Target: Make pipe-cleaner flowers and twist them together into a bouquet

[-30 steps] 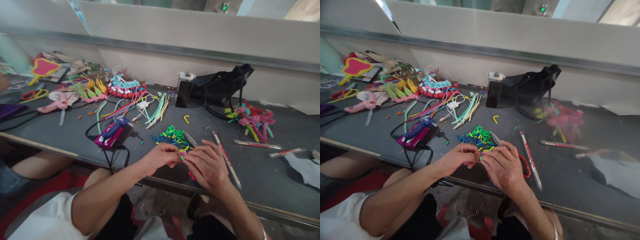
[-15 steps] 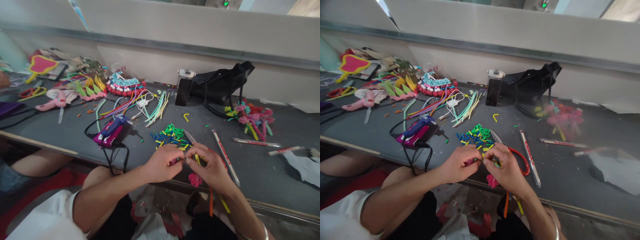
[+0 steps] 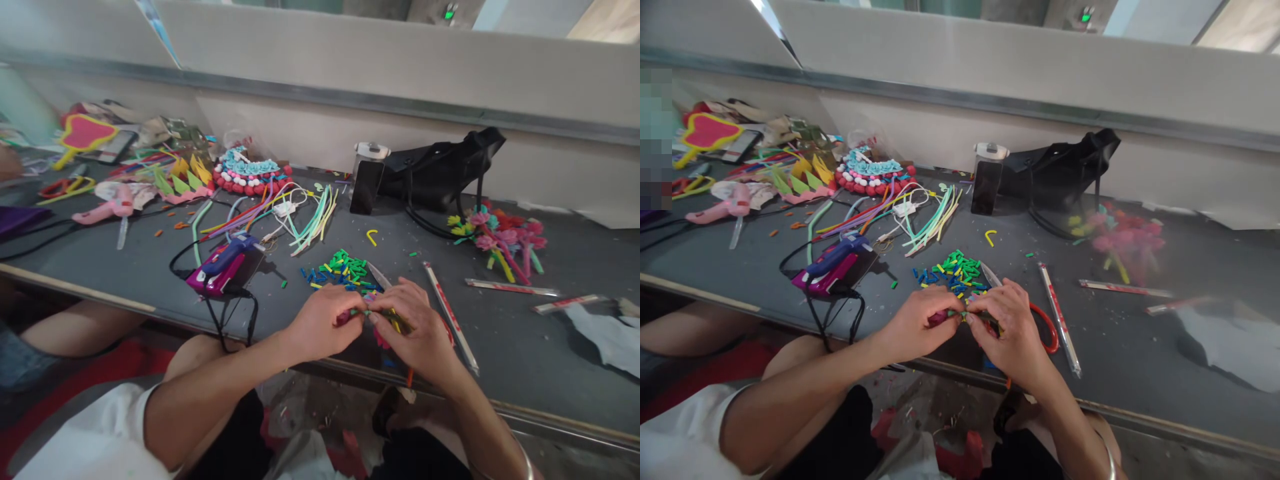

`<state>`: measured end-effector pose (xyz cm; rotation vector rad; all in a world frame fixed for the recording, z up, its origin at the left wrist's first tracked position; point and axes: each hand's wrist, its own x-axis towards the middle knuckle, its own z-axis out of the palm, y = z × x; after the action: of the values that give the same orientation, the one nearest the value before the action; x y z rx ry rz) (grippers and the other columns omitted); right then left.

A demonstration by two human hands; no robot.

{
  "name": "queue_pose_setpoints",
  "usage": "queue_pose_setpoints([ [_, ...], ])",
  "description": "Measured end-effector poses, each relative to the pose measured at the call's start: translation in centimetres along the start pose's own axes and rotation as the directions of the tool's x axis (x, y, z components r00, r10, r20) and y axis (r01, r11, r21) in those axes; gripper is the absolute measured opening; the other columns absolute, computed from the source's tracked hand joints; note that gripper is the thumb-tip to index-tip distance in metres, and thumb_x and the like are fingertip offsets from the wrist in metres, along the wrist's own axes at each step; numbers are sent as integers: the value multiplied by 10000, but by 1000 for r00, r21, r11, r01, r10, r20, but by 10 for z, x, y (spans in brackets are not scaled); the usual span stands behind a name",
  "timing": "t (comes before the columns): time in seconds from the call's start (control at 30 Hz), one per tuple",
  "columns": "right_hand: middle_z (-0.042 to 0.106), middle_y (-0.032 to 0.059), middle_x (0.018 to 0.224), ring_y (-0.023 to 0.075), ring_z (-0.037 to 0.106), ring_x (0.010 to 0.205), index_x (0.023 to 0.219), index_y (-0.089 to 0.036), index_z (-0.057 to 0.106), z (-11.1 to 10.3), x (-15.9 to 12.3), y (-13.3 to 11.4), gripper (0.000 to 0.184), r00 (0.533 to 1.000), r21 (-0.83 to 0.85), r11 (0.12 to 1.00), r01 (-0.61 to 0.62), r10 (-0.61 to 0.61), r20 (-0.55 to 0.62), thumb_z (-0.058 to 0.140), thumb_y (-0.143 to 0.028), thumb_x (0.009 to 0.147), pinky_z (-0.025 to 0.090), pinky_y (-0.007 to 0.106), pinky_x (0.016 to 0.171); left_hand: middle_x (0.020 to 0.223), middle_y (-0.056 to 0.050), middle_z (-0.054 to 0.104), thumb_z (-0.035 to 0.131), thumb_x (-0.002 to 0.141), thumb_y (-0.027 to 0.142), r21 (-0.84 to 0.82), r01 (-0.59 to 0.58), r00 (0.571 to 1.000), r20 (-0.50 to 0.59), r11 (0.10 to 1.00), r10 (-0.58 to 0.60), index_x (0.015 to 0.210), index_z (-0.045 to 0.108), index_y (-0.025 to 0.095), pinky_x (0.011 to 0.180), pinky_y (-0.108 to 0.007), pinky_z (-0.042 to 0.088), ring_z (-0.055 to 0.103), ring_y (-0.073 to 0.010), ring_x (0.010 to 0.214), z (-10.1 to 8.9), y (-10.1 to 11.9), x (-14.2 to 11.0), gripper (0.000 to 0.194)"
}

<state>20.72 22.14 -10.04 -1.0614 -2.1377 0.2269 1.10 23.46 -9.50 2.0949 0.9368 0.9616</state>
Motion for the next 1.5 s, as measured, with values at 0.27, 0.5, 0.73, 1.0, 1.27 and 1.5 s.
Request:
queue_pose_setpoints([
  [0.27, 656, -14, 786, 177, 620, 807, 836, -242, 603, -5, 2, -4, 58, 986, 163, 974, -156, 144, 83, 635, -194, 839, 374, 495, 1030, 660, 9, 604, 539, 795, 83, 177, -217, 976, 47, 960, 212, 790, 616, 173, 701, -286, 370, 541, -140, 687, -2, -1, -1, 118],
  [0.5, 603, -28, 751, 143, 593, 761, 764, -223, 548, -11, 4, -12, 132, 998, 193, 980, -54, 49, 28, 588, -144, 862, 341, 507, 1065, 686, -10, 624, 502, 845, 87, 186, -348, 933, -26, 919, 359, 846, 606, 169, 759, -312, 392, 541, -140, 694, -7, 5, 0, 133],
  [0.73, 633, -19, 775, 160, 589, 821, 818, -229, 587, -7, 3, -12, 126, 998, 99, 993, 66, -68, 17, 577, -107, 847, 334, 509, 1068, 623, 26, 566, 552, 828, 145, 21, -150, 988, 35, 988, 149, 772, 608, 171, 680, -269, 398, 500, -115, 610, -10, 7, 0, 83],
  [1.0, 659, -14, 774, 187, 591, 833, 827, -250, 590, -4, 1, -7, 136, 989, 0, 991, 136, -135, 62, 566, -115, 824, 350, 512, 1048, 601, 34, 523, 536, 800, 123, 25, -161, 982, 104, 987, 157, 761, 601, 182, 744, -293, 387, 519, -132, 651, -10, 4, 0, 96],
  [1.27, 583, -20, 712, 154, 577, 730, 761, -232, 561, -15, 6, -18, 174, 989, 324, 945, -44, -6, 150, 501, -122, 882, 390, 454, 1021, 639, 4, 558, 464, 823, 108, 195, -397, 912, 190, 897, 362, 750, 539, 200, 826, -339, 376, 496, -154, 707, -13, 9, 1, 138],
  [1.5, 545, 7, 710, 174, 547, 745, 691, -212, 510, -19, 6, -18, 211, 963, 509, 836, -204, 78, 258, 513, -188, 901, 472, 349, 744, 653, -3, 590, 476, 844, 124, 255, -525, 851, 193, 812, 489, 802, 553, 205, 921, -369, 358, 518, -163, 733, -11, 9, -1, 120],
])
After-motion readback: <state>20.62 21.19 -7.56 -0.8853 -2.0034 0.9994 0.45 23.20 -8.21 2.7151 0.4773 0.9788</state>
